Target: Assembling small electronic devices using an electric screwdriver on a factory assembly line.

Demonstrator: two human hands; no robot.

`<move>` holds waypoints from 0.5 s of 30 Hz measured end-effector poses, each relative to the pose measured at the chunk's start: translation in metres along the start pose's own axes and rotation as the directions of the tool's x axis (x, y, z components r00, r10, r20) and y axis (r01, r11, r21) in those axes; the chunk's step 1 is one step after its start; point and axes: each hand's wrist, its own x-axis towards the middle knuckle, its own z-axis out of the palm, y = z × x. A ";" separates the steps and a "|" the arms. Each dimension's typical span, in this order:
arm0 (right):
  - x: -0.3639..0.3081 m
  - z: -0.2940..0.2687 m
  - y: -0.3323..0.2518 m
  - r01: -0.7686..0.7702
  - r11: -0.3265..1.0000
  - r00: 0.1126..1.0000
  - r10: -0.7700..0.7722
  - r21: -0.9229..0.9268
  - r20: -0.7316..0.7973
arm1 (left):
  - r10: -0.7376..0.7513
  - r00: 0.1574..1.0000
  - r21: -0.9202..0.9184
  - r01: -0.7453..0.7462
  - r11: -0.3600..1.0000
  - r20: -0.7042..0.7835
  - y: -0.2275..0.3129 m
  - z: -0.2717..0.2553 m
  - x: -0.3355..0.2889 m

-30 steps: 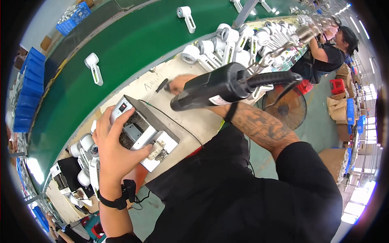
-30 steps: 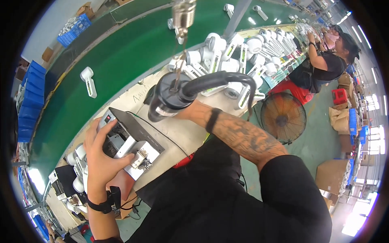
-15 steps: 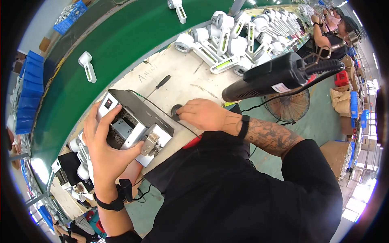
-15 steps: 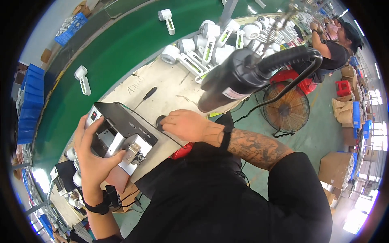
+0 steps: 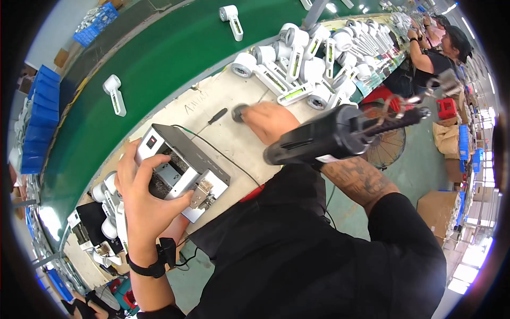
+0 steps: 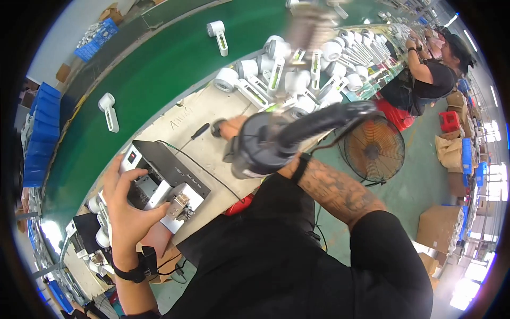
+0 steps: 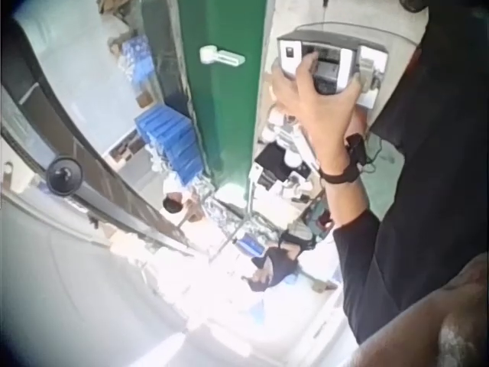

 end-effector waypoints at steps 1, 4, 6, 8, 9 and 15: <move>0.025 0.008 0.005 0.102 0.993 0.984 -0.109 -0.057 -0.141 | -0.003 1.000 0.010 0.003 1.000 -0.011 0.001 -0.001 0.000; 0.060 0.047 0.048 0.187 0.974 0.979 -0.175 0.126 -0.100 | 0.010 1.000 0.037 -0.009 0.999 -0.016 0.007 -0.002 -0.002; 0.066 0.064 0.037 0.183 0.910 0.982 -0.148 0.372 -0.121 | -0.008 1.000 0.056 0.009 0.998 -0.023 0.006 -0.006 -0.009; 0.053 0.043 0.005 0.122 0.959 0.964 -0.176 0.256 0.199 | -0.032 0.999 0.055 0.034 0.998 -0.030 0.000 -0.006 -0.016; 0.047 0.034 0.001 0.168 0.977 0.905 -0.206 0.132 0.372 | -0.038 0.999 0.067 0.040 0.997 -0.034 0.001 -0.008 -0.015; 0.026 0.026 0.012 0.014 0.935 1.000 -0.005 0.354 -0.025 | 0.013 0.999 0.047 -0.015 0.999 0.050 0.014 0.002 -0.002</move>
